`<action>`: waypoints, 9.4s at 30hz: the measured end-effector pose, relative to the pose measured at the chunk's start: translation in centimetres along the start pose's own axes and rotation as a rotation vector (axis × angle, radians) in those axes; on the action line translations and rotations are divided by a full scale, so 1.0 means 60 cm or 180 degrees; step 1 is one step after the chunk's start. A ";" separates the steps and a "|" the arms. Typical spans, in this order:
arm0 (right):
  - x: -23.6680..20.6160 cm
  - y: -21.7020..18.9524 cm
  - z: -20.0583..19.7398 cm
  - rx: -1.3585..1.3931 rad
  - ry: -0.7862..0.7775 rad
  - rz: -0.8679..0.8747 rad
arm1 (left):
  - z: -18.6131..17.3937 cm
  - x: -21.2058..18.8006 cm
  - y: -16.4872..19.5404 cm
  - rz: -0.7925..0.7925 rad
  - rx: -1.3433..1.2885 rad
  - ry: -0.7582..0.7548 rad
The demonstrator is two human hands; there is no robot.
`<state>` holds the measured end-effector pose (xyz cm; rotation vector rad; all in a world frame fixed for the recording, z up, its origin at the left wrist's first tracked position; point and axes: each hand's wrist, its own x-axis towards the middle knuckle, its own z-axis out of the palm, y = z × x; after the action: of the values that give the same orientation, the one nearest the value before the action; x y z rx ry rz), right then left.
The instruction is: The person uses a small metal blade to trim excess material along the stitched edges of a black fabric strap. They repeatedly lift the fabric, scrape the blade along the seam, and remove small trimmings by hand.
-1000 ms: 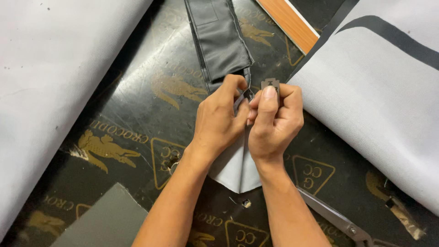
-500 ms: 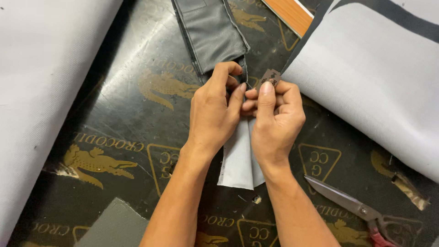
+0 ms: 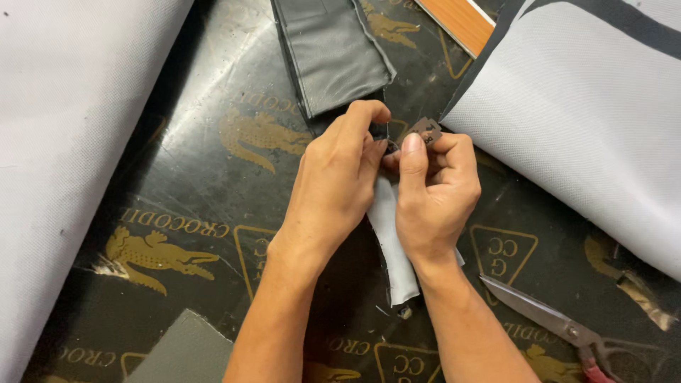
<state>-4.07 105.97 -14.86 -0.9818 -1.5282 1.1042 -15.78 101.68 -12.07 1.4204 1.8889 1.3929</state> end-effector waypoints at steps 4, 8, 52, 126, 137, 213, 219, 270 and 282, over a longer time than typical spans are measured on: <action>0.001 0.006 -0.003 0.0126 -0.0041 0.0064 | 0.000 -0.002 -0.007 -0.0293 0.0176 -0.0015; 0.007 0.009 -0.001 0.0535 0.0047 0.0230 | 0.022 -0.007 -0.002 -0.0460 0.0926 0.0065; 0.001 0.023 -0.008 -0.0913 -0.0071 -0.0285 | 0.002 -0.007 -0.038 -0.0185 0.0292 -0.0098; 0.031 0.020 0.016 -0.1085 0.0004 -0.0116 | -0.004 0.004 -0.038 -0.0141 0.0020 -0.0043; 0.034 0.021 0.016 -0.0982 -0.0029 -0.0146 | -0.004 0.002 -0.037 -0.0217 -0.0014 -0.0049; -0.154 -0.090 -0.075 0.0771 -0.0369 0.0999 | -0.026 -0.203 0.078 -0.0541 0.1394 -0.0287; -0.067 -0.056 0.034 0.1004 -0.0384 0.0780 | -0.057 -0.118 0.026 -0.0063 0.1374 -0.0155; -0.113 -0.022 -0.022 0.0225 -0.0655 0.0468 | -0.039 -0.136 -0.010 -0.0155 0.0830 -0.0116; -0.099 -0.032 -0.018 -0.1033 -0.0633 -0.0267 | -0.044 -0.146 -0.020 -0.0211 0.0365 -0.0070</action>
<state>-1.93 100.05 -14.36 -1.0353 -1.9363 0.9335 -14.84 92.75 -14.11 1.4059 2.0116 1.2513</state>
